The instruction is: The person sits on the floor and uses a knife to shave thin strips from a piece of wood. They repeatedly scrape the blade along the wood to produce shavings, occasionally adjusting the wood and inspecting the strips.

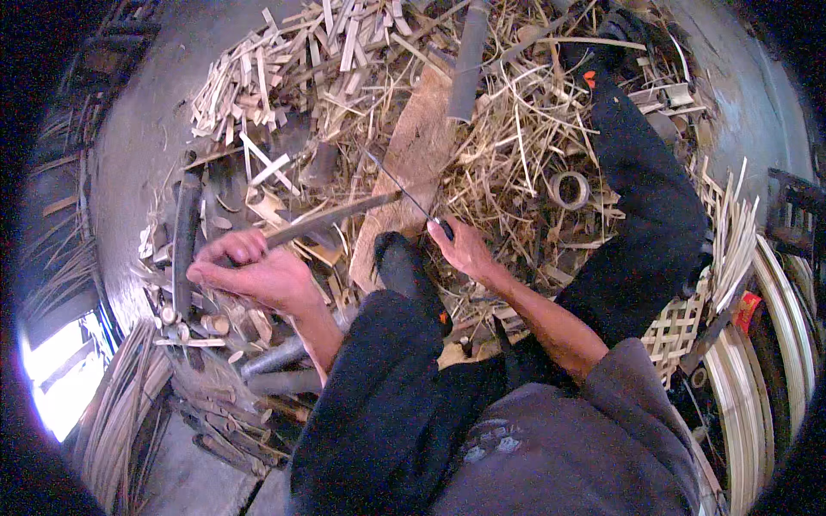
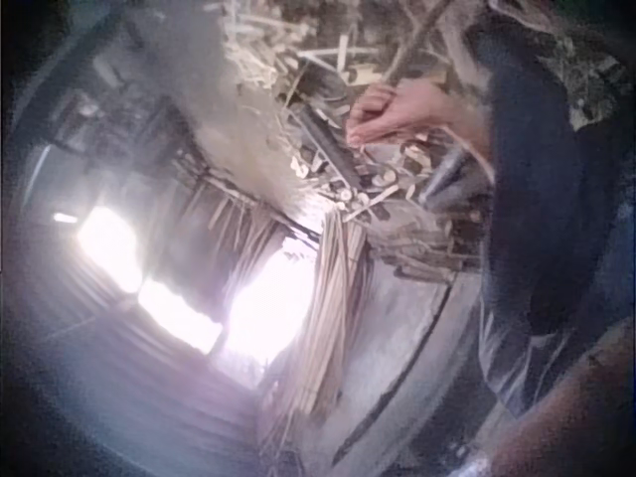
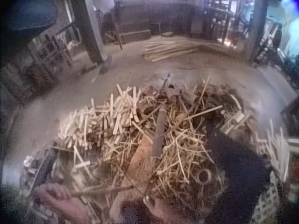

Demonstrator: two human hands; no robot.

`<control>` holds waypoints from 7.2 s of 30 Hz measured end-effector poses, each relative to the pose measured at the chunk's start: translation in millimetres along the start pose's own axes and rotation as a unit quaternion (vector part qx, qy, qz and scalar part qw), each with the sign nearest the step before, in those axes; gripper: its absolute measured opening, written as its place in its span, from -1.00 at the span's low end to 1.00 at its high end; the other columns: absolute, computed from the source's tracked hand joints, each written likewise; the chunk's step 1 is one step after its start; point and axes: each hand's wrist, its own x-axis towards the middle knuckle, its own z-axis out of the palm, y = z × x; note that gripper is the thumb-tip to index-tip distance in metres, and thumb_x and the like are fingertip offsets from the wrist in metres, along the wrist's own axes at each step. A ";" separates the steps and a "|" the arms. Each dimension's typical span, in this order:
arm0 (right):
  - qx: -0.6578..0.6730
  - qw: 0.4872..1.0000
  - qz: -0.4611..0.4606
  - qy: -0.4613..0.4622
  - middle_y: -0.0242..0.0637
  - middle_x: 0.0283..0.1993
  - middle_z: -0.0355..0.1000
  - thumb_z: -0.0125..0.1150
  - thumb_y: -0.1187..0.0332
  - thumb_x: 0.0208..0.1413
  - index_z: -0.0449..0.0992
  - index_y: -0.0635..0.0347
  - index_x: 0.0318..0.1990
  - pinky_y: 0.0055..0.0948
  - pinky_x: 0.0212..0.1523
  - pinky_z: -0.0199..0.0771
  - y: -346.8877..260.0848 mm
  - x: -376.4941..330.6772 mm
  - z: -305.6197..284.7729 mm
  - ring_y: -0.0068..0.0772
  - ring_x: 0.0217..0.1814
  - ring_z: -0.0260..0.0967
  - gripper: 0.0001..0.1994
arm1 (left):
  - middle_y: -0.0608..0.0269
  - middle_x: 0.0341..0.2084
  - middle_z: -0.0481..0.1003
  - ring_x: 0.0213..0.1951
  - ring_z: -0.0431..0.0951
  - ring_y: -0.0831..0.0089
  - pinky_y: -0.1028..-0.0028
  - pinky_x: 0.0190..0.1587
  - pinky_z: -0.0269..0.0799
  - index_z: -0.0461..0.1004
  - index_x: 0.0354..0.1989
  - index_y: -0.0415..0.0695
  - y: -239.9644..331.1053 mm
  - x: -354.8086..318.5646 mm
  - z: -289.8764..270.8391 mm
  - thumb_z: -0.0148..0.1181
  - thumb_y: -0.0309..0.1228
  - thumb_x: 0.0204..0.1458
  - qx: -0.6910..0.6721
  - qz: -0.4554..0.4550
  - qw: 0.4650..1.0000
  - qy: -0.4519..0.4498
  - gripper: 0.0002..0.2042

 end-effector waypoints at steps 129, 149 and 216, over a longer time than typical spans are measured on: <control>-0.023 0.999 0.031 -0.025 0.07 -0.48 0.44 -0.08 -0.16 0.16 0.40 0.25 -0.09 -0.07 -0.35 0.42 11.5 1.6 -17.9 0.20 -0.41 0.43 -0.43 | 0.43 -0.68 -0.01 -0.59 0.03 0.58 0.54 -0.53 0.01 -0.05 -0.59 0.00 -12.7 -31.1 21.8 -0.31 -0.03 0.30 0.149 0.086 0.985 0.016 -0.57; 0.133 0.987 0.019 -0.090 -0.15 -0.27 0.53 0.15 0.13 0.12 0.43 0.21 -0.02 -0.33 -0.17 0.44 -47.3 -55.6 -75.6 -0.31 -0.25 0.49 -0.61 | 0.11 -0.28 0.51 -0.21 0.50 0.43 0.40 -0.02 0.42 0.21 0.10 -0.29 -4.8 19.3 8.9 -0.13 -0.32 0.27 0.092 -0.098 0.971 -0.197 -0.66; 0.197 0.968 -0.093 -0.126 -0.53 -0.61 0.14 -0.27 0.10 0.34 0.03 0.07 0.36 -0.68 -0.63 0.10 -229.7 -116.1 -164.2 -0.74 -0.65 0.05 -0.49 | 0.44 -0.39 0.34 -0.35 0.27 0.65 0.61 -0.30 0.18 0.41 -0.30 -0.17 0.4 -83.2 22.8 -0.01 -0.21 0.23 -0.205 -0.253 0.853 -0.408 -0.74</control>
